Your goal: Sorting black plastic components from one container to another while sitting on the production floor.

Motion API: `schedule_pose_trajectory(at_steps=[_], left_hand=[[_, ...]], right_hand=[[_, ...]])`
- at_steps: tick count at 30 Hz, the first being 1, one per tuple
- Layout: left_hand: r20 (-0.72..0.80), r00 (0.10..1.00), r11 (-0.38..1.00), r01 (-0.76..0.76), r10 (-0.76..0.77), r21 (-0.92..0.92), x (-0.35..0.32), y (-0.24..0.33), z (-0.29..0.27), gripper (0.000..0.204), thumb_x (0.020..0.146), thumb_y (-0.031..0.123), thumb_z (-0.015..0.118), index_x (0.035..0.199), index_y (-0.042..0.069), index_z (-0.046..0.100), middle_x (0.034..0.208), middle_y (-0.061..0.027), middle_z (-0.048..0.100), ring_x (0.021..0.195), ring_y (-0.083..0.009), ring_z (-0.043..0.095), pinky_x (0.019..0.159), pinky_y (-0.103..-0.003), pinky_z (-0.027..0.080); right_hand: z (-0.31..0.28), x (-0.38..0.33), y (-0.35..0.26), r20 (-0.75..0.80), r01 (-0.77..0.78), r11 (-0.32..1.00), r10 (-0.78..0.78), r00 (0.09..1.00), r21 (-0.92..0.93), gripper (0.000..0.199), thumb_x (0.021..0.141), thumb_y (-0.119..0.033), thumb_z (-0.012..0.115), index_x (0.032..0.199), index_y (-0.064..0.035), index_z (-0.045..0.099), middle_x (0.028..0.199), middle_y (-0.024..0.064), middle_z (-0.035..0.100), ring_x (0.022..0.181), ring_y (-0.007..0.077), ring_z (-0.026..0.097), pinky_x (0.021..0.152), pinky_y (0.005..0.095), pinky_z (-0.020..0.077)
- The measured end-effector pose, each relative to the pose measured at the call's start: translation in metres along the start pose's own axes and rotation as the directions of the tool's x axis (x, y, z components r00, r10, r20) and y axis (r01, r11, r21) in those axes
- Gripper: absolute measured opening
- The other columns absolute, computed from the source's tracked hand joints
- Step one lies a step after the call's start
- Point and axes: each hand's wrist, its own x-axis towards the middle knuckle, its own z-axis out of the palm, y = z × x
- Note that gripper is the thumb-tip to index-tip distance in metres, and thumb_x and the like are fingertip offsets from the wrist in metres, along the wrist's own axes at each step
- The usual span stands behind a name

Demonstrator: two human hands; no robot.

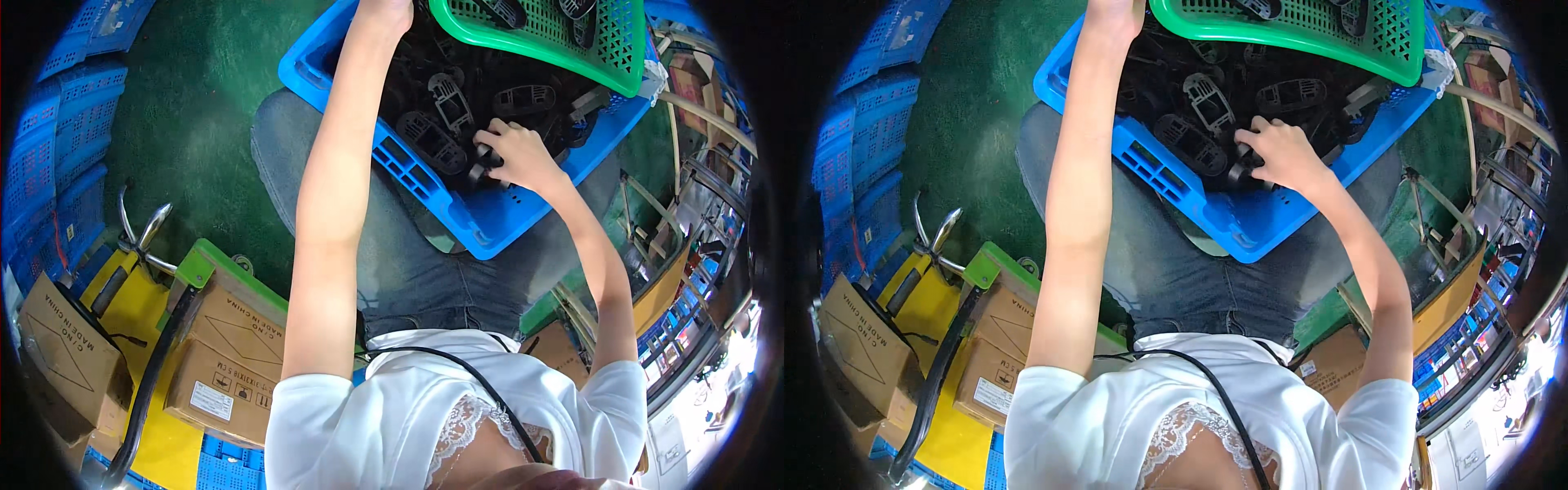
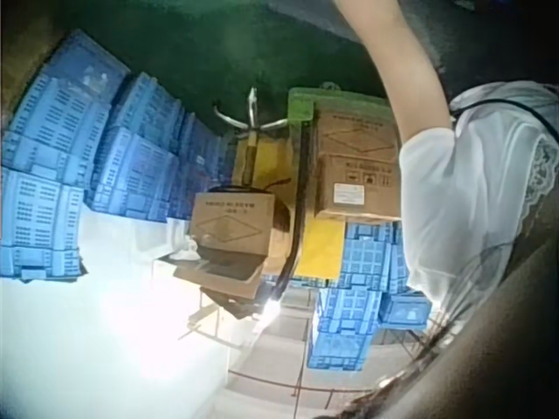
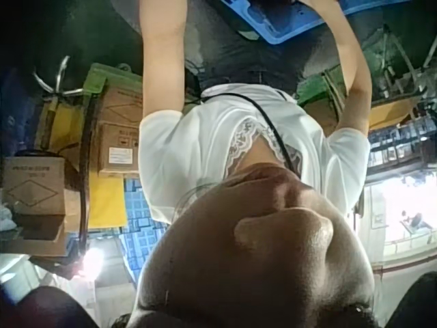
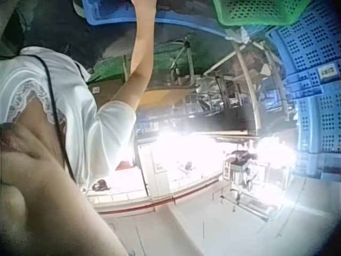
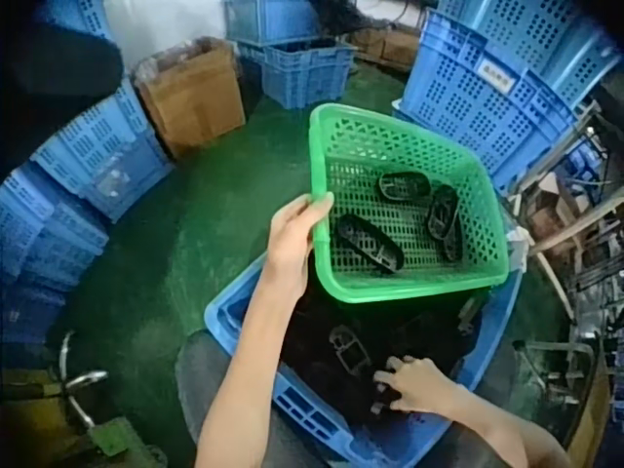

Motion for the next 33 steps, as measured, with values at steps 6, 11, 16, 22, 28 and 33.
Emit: schedule_pose_trajectory(at_steps=[6, 11, 16, 22, 28, 33], left_hand=[[-0.006, 1.0, 1.0, -0.012, 0.012, 0.005, 0.002, 0.001, 0.001, 0.014, 0.084, 0.019, 0.061, 0.085, 0.005, 0.059, 0.069, 0.0045, 0.049, 0.06, -0.0059, 0.046, 0.055, -0.021, 0.034], [0.007, 1.0, 1.0, -0.017, 0.017, 0.014, 0.005, -0.002, -0.005, 0.013, 0.084, 0.018, 0.061, 0.081, 0.006, 0.058, 0.066, 0.0051, 0.047, 0.058, -0.0053, 0.043, 0.052, -0.021, 0.032], [-0.067, 0.998, 1.0, -0.002, 0.004, 0.031, -0.002, 0.006, -0.009, 0.012, 0.084, 0.017, 0.061, 0.081, 0.006, 0.059, 0.066, 0.0051, 0.047, 0.057, -0.0051, 0.043, 0.051, -0.021, 0.032], [-0.017, 1.0, 1.0, -0.004, 0.005, 0.003, -0.001, 0.001, 0.003, 0.013, 0.084, 0.017, 0.061, 0.084, 0.005, 0.059, 0.068, 0.0046, 0.048, 0.059, -0.0055, 0.044, 0.052, -0.021, 0.033], [-0.023, 1.0, 1.0, 0.01, -0.01, 0.018, -0.001, -0.002, 0.002, 0.013, 0.083, 0.018, 0.062, 0.08, 0.007, 0.058, 0.067, 0.0048, 0.047, 0.058, -0.0054, 0.043, 0.052, -0.021, 0.032], [0.02, 0.999, 0.999, 0.033, -0.033, 0.037, 0.001, -0.013, -0.015, 0.014, 0.081, 0.02, 0.063, 0.077, 0.009, 0.057, 0.066, 0.005, 0.047, 0.058, -0.0056, 0.043, 0.051, -0.022, 0.032]], right_hand=[[-0.009, -0.01, -0.007, -0.053, 0.017, 1.0, -0.016, 0.998, 0.011, 0.042, 0.053, -0.014, 0.072, 0.093, -0.0138, 0.061, 0.091, 0.0051, 0.055, 0.082, 0.0283, 0.058, 0.067, 0.0392, 0.0496], [-0.047, -0.026, -0.018, -0.143, 0.061, 0.971, -0.028, 0.989, 0.232, 0.038, 0.053, -0.012, 0.071, 0.09, -0.0107, 0.062, 0.087, 0.0031, 0.058, 0.081, 0.0268, 0.058, 0.067, 0.0367, 0.0474], [-0.133, -0.047, -0.032, -0.259, 0.207, 0.883, -0.102, 0.961, 0.421, 0.04, 0.054, -0.009, 0.075, 0.092, -0.0041, 0.061, 0.088, 0.0072, 0.059, 0.083, 0.0203, 0.059, 0.072, 0.029, 0.0458], [-0.194, -0.057, 0.013, -0.786, 0.087, 0.977, 0.102, 0.61, 0.194, 0.042, 0.072, -0.01, 0.072, 0.111, -0.002, 0.057, 0.105, 0.0081, 0.061, 0.095, 0.015, 0.058, 0.083, 0.0276, 0.0449], [-0.179, -0.018, 0.005, -0.619, -0.63, 0.755, 0.41, 0.67, -0.182, 0.09, 0.07, -0.018, 0.076, 0.141, -0.0101, 0.021, 0.139, 0.0155, 0.032, 0.128, 0.0302, 0.032, 0.103, 0.0386, 0.0306], [-0.14, -0.045, -0.011, -0.436, -0.048, 0.968, 0.155, 0.887, 0.247, 0.028, 0.081, -0.016, 0.064, 0.106, -0.004, 0.059, 0.106, 0.0096, 0.06, 0.1, 0.0206, 0.056, 0.084, 0.0293, 0.0426]])
